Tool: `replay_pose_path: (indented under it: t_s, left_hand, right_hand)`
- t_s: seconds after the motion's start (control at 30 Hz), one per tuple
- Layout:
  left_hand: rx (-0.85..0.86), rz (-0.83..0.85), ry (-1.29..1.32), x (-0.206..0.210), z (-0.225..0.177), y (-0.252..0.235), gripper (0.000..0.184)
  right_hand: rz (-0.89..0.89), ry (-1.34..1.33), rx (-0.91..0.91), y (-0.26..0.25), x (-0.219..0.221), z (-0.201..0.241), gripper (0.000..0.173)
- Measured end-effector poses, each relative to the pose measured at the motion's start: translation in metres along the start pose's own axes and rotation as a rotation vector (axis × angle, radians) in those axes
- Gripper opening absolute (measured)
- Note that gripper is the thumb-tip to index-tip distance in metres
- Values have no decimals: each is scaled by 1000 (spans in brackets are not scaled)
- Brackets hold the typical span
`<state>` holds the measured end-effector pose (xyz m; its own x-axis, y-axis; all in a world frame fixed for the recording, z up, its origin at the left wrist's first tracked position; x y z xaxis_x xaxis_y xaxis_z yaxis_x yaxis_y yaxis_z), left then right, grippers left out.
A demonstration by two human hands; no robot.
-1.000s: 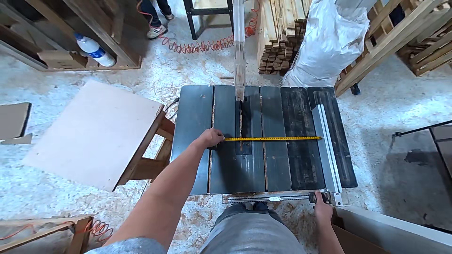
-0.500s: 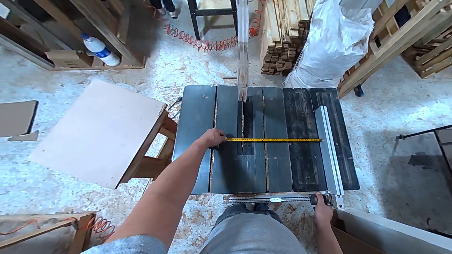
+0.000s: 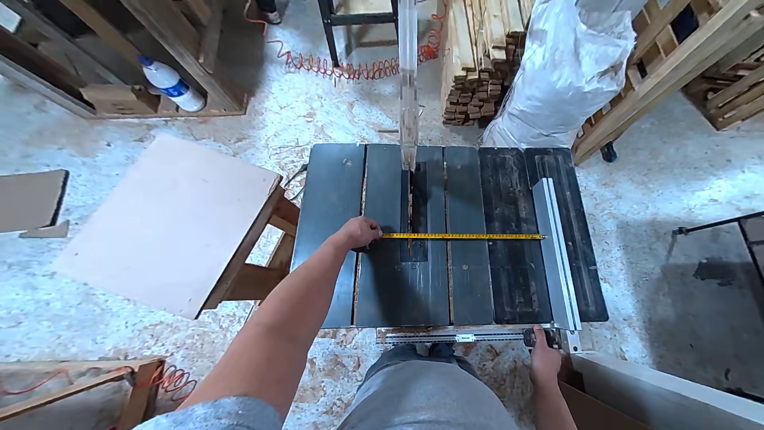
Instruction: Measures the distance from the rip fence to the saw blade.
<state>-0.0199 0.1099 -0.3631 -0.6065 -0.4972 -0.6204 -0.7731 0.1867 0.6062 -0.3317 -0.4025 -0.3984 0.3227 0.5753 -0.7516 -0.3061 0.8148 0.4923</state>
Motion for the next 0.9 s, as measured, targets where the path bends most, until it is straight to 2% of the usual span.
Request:
replay_pose_path:
  t_s: [0.4,0.9]
  left_hand:
    - [2,1,2,0,2,-1,30]
    - [20,5,-5,1,3,-3,31]
  right_hand:
    - [38,-57,-52,-6,0,-5,70]
    - [21,15,-15,-7,1,-7,78]
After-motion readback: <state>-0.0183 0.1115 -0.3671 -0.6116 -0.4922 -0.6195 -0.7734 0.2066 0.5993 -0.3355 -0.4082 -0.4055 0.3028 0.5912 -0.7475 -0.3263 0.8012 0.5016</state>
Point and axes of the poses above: each hand's wrist, its own y-axis away from the middle knuckle, its own x-axis out of the palm, z = x × y, the point moved 5 cm from there along -y, towards the middle knuckle, and after that the axes turned 5 degrees about y, right-handed, at the moved point
